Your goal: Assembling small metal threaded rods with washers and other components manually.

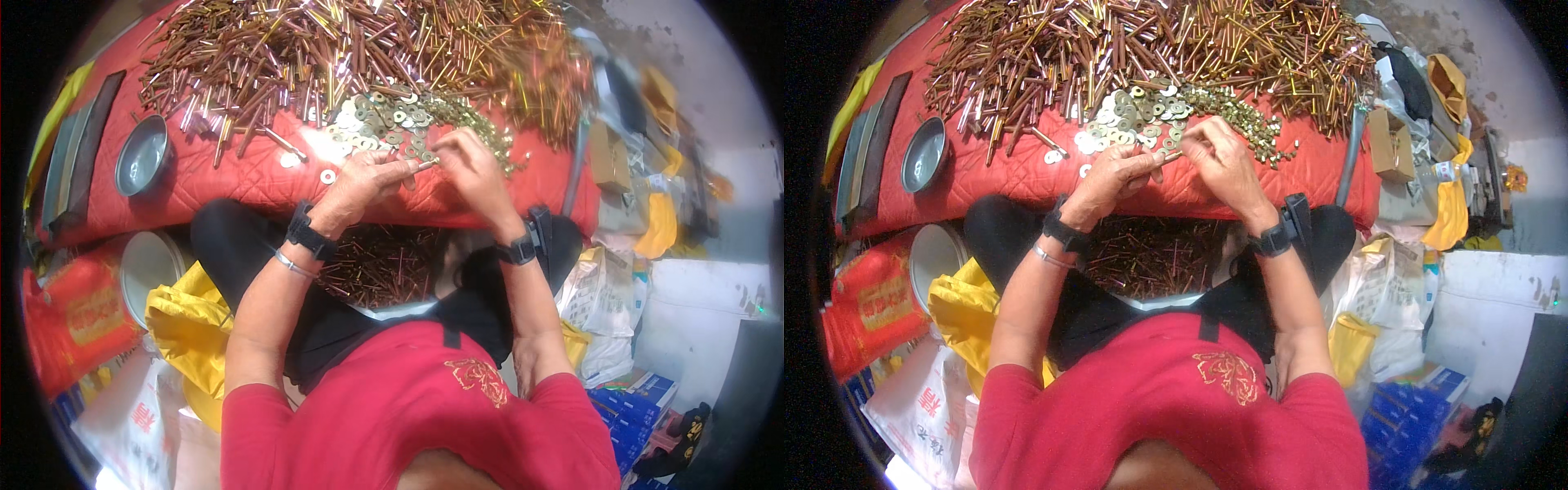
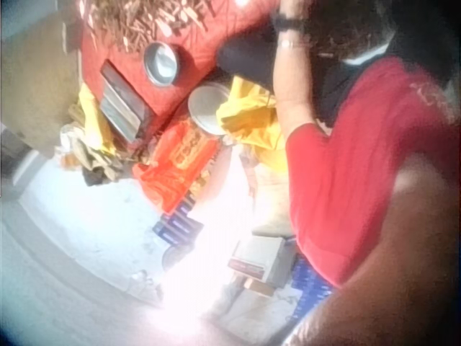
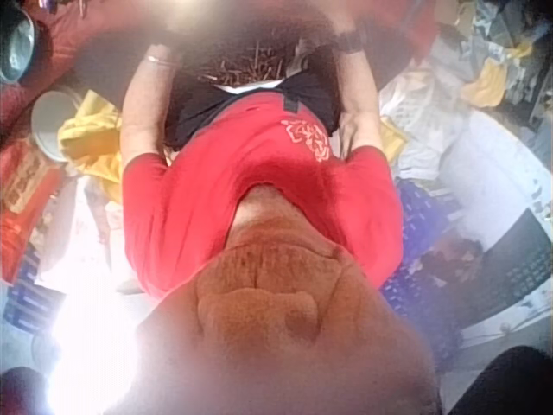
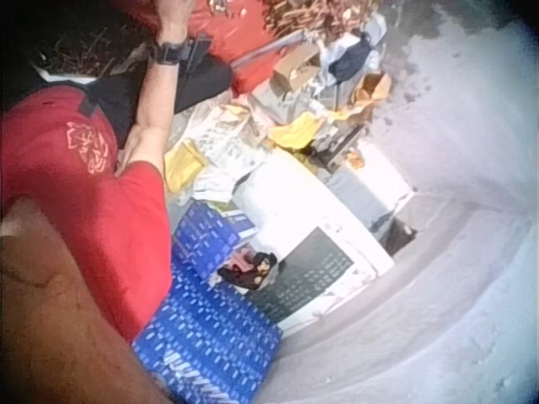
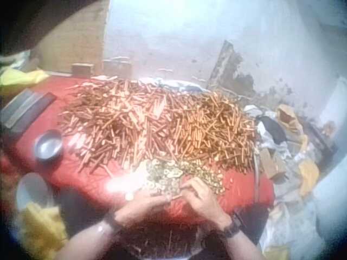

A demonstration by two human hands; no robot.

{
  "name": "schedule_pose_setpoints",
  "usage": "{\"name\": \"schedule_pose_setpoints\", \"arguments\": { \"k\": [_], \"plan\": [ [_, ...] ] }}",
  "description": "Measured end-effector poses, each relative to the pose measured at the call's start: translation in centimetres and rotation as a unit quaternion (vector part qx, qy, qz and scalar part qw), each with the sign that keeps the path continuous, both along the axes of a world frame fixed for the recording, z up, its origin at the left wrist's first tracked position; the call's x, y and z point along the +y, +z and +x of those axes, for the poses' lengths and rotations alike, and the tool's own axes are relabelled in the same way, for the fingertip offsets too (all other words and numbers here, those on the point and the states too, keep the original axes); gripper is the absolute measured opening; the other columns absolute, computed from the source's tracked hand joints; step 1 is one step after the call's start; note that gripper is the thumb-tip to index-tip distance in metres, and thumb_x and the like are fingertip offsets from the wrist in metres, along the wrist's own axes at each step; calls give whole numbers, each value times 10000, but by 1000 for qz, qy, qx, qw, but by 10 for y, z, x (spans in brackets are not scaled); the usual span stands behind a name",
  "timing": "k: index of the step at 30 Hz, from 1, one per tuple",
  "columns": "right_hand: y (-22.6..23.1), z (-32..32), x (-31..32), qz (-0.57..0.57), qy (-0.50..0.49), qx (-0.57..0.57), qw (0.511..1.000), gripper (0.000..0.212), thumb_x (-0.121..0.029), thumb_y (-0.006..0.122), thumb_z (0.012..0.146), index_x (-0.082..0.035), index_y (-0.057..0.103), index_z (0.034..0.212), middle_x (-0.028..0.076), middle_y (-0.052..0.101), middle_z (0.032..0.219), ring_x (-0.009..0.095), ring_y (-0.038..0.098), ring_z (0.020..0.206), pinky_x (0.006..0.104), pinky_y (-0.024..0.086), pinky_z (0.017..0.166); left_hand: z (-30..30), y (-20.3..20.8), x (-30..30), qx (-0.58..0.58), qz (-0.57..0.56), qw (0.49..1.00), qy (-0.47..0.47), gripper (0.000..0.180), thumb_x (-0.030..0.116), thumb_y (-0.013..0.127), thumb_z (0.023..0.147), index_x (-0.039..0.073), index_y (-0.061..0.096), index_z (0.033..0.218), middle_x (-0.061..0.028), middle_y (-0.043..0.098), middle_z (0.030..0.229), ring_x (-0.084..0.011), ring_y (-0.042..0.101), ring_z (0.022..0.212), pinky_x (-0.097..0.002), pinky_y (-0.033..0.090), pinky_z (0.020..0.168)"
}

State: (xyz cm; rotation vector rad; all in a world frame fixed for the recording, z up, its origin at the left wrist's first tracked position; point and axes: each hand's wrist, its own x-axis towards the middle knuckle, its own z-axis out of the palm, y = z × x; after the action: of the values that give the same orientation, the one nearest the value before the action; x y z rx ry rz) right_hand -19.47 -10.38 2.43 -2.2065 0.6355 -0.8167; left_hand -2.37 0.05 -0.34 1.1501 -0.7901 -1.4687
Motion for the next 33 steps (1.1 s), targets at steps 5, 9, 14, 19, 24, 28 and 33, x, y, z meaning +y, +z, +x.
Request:
{"name": "schedule_pose_setpoints", "arguments": {
  "k": [5,9,14,19,24,28,33],
  "plan": [
    [13,-5,4,183,-39,108,976,318,-300,599,914,8,596,832,100,592,734,184,572,678,310,450,629,1,2,3,1,-14,1000,-9,304,350,637,873,91,647,715,76,415,521,-21,306,452,-206,180,428],
    [-3,-4,7,62,-46,9,997,284,-279,621,895,-11,597,803,69,579,696,135,544,650,286,437,604,-1,1,1,6,5,1000,0,296,343,638,873,86,649,726,75,423,532,-22,308,453,-206,181,427],
    [-1,-8,7,146,-77,56,985,307,-303,605,914,-19,596,795,30,570,684,101,517,646,269,426,594,-1,-3,1,14,-11,1000,4,292,336,639,874,82,655,733,77,421,531,-22,300,449,-206,179,428],
    [-5,-5,11,167,-60,-20,984,317,-309,582,938,-21,580,807,8,548,673,85,493,640,264,419,587,0,-3,1,26,-3,1000,-9,284,322,636,879,79,659,733,82,408,516,-21,292,444,-206,175,425],
    [-13,-3,15,117,-43,-67,990,187,-191,658,887,-23,594,836,-9,573,715,59,505,673,236,423,603,3,0,0,47,17,998,-28,199,258,660,866,73,657,792,83,448,615,-18,329,519,-193,234,472],
    [-12,-9,4,222,-67,6,973,125,-115,683,857,-17,605,874,-14,584,729,49,514,678,223,431,612,3,-3,0,39,21,999,-7,223,276,654,868,75,652,772,82,433,582,-18,318,492,-197,213,454],
    [-12,-9,6,240,-27,-27,970,179,-181,640,894,-14,584,860,-6,577,738,67,496,651,248,416,594,-1,7,2,32,4,999,-20,295,331,632,879,78,656,729,79,412,510,-20,297,439,-207,177,423]
  ]
}}
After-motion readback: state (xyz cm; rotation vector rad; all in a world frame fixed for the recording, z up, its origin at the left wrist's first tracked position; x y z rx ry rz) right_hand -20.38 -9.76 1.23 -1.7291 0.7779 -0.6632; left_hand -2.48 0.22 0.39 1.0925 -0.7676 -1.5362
